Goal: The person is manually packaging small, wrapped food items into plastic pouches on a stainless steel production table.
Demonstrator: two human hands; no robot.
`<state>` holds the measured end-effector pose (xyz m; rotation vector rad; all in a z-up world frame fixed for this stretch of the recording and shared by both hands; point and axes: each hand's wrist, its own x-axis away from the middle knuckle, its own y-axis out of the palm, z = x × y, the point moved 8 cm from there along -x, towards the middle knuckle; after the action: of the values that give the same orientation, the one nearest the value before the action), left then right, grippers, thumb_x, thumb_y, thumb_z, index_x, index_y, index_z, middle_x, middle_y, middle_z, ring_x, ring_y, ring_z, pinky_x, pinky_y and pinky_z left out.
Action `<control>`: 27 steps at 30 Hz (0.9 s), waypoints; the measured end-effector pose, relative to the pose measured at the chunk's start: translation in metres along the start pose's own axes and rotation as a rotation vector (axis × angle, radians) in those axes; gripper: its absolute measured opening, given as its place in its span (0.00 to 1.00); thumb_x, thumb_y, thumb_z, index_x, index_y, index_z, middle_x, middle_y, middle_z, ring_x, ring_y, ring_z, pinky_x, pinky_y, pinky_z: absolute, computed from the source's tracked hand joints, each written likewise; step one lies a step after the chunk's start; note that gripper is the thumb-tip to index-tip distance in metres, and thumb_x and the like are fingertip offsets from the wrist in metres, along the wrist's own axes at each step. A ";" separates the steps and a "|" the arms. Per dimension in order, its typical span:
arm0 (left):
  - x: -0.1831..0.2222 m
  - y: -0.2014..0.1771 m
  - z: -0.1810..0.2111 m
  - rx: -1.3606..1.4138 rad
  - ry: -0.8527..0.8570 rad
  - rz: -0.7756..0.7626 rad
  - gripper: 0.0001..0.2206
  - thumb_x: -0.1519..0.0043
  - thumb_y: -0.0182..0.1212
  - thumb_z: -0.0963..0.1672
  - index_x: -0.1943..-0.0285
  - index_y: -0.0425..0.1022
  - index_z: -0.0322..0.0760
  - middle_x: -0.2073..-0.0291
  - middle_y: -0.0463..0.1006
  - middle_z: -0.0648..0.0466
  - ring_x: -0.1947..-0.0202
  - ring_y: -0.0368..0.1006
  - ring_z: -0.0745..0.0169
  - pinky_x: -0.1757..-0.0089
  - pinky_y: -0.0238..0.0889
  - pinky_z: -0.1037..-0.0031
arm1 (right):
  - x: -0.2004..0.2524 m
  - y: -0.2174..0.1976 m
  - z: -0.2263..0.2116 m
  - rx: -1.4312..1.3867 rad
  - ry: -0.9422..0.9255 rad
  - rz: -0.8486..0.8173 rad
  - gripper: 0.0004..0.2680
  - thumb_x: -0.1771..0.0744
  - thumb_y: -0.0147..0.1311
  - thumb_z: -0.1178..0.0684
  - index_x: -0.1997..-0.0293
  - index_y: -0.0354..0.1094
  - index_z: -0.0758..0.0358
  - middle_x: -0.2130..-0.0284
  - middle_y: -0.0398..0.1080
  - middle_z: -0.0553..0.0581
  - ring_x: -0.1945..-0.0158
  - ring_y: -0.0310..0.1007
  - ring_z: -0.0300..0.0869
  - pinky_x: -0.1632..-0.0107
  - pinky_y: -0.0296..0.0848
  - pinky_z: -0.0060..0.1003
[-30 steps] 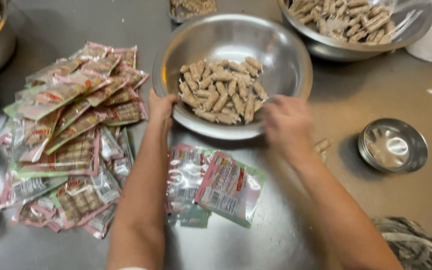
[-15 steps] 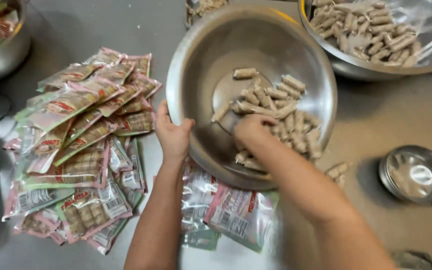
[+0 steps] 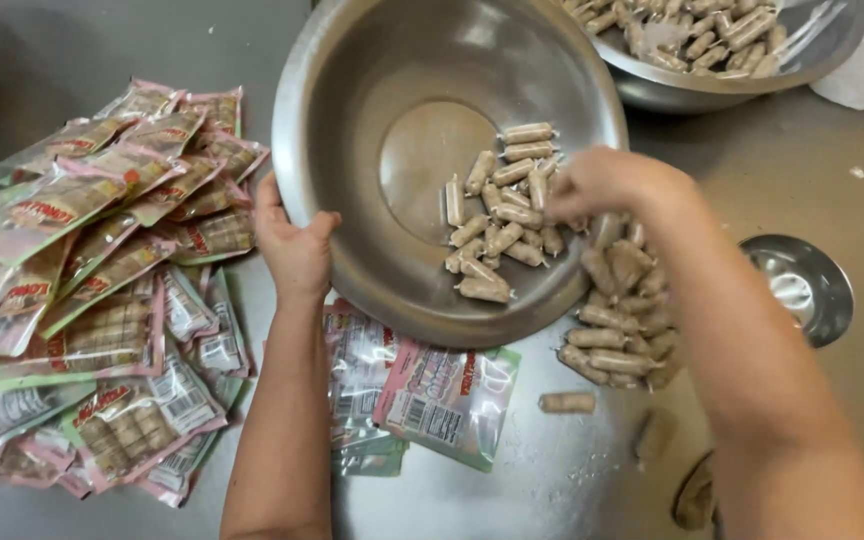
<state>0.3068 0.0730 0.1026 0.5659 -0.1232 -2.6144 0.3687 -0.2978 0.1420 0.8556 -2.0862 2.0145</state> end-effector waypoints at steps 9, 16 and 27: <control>0.010 0.008 0.025 -0.022 0.024 0.076 0.32 0.57 0.63 0.31 0.39 0.73 0.37 0.57 0.78 0.52 0.53 0.73 0.65 0.46 0.68 0.72 | -0.109 0.051 -0.049 0.074 0.033 -0.228 0.26 0.47 0.62 0.22 0.57 0.84 0.48 0.54 0.82 0.54 0.43 0.78 0.53 0.41 0.76 0.51; 0.000 0.001 0.003 -0.061 0.142 0.109 0.34 0.57 0.65 0.31 0.37 0.71 0.40 0.52 0.78 0.50 0.51 0.73 0.64 0.43 0.66 0.70 | -0.039 0.094 -0.002 0.199 -0.050 -0.283 0.18 0.47 0.67 0.31 0.63 0.84 0.46 0.69 0.83 0.51 0.57 0.83 0.50 0.51 0.80 0.45; 0.031 -0.009 -0.091 -0.147 -0.476 -0.125 0.14 0.34 0.60 0.48 0.43 0.63 0.51 0.54 0.69 0.58 0.52 0.71 0.70 0.60 0.75 0.73 | 0.209 0.076 0.059 -0.240 -0.206 0.273 0.13 0.33 0.54 0.42 0.47 0.80 0.49 0.45 0.79 0.46 0.40 0.77 0.41 0.40 0.71 0.43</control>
<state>0.3148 0.0677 0.0067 -0.1102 -0.0447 -2.8019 0.1766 -0.4215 0.1638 0.8024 -2.6209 1.8012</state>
